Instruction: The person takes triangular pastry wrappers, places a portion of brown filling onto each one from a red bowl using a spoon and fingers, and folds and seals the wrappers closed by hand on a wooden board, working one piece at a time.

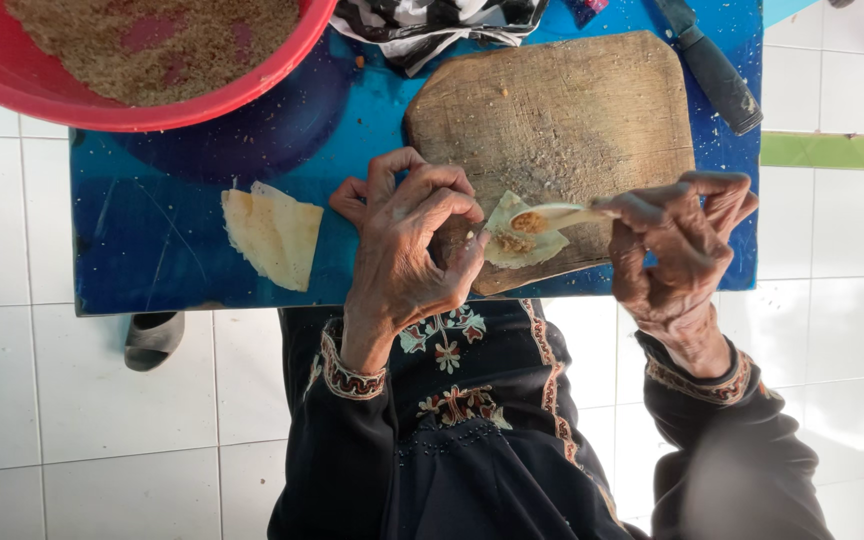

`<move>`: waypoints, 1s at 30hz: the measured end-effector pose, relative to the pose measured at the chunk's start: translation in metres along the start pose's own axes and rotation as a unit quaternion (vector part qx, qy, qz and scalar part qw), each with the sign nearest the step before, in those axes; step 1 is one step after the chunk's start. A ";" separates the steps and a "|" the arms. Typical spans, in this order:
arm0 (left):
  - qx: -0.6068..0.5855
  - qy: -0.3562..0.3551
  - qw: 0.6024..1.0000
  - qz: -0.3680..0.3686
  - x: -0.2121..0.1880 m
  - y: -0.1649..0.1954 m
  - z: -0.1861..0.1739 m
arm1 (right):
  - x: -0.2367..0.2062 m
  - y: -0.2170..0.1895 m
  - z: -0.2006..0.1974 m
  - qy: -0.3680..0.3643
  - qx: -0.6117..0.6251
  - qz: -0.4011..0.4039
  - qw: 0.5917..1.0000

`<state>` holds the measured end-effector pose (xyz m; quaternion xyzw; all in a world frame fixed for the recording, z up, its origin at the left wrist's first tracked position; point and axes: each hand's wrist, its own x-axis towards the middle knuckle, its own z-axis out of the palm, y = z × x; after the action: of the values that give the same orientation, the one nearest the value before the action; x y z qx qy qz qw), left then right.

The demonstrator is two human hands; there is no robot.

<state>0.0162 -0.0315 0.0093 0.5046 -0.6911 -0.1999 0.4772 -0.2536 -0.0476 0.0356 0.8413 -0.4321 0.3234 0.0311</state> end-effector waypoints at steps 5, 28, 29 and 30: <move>-0.040 0.019 0.999 -0.004 -0.002 -0.003 0.003 | 0.028 -0.007 -0.009 -0.030 0.069 0.060 0.995; 0.026 0.041 0.999 0.011 -0.001 -0.006 0.007 | 0.186 -0.072 0.013 -0.177 0.222 -0.260 0.923; 0.027 0.034 0.999 0.012 -0.001 -0.004 0.005 | 0.158 -0.068 -0.003 -0.167 0.133 -0.219 0.952; 0.029 0.026 0.999 0.014 -0.003 -0.002 0.002 | 0.132 -0.062 -0.016 -0.152 0.042 -0.174 0.972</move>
<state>0.0155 -0.0302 0.0058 0.5135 -0.6908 -0.1599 0.4833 -0.1599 -0.0969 0.1377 0.9435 -0.2645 0.1990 -0.0141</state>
